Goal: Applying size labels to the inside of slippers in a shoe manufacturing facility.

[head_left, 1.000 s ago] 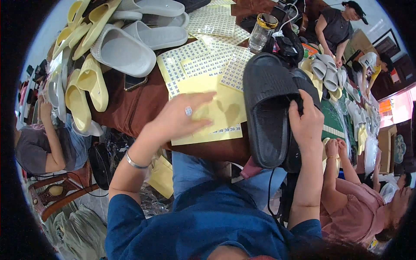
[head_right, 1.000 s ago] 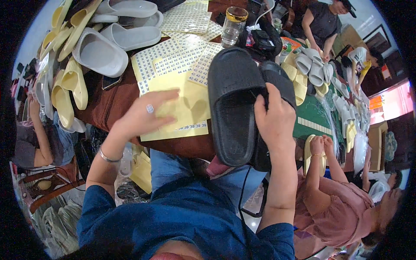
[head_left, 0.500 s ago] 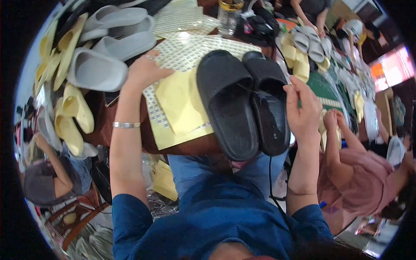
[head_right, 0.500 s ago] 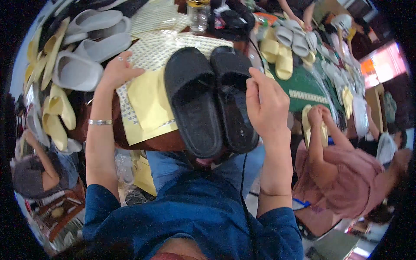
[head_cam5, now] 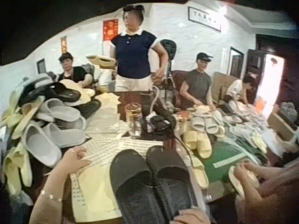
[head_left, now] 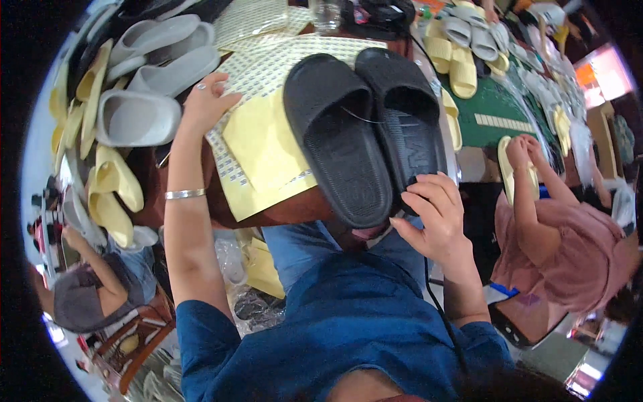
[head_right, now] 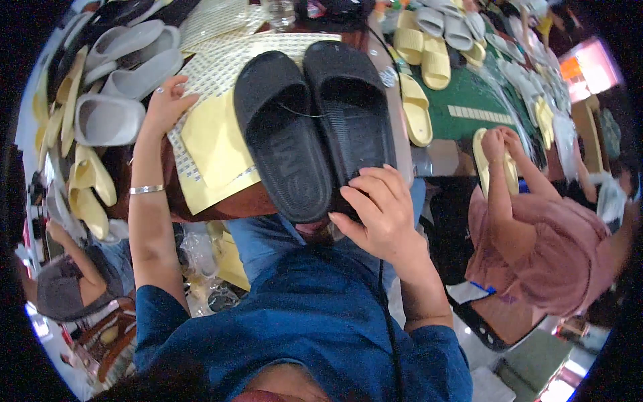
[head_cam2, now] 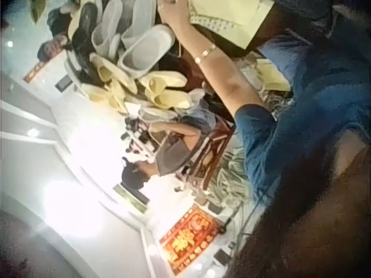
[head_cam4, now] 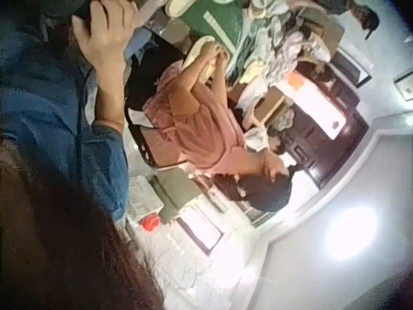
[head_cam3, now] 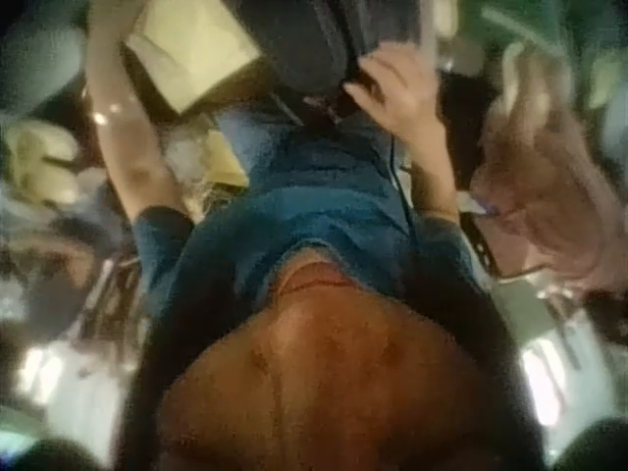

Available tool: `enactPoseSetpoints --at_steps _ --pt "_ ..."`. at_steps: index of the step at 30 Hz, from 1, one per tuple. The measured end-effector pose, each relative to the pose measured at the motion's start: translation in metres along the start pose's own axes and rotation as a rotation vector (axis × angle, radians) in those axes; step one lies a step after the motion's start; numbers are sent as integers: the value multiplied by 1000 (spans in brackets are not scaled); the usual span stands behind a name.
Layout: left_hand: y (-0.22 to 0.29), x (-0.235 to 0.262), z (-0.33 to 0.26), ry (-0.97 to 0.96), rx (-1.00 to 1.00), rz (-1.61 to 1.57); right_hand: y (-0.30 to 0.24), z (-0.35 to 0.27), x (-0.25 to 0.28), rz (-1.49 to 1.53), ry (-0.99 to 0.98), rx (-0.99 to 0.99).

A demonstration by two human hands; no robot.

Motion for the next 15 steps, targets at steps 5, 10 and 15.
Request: enactPoseSetpoints --at_steps 5,10,15 --pt "50 25 -32 188 -206 86 2 0 -6 -21 -13 0" --pt "70 3 -54 -125 -136 112 0 4 -3 -23 -9 0" --pt "60 -10 -46 -102 -100 78 -6 18 -4 -26 -36 6"
Point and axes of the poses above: each hand's wrist, its own z-axis towards the middle knuckle, its own x-axis out of the back of the hand, y = z × x, the point moved 10 cm from there along z, towards the middle knuckle, and after that the axes turned 3 degrees about x, right-handed, at the moved point
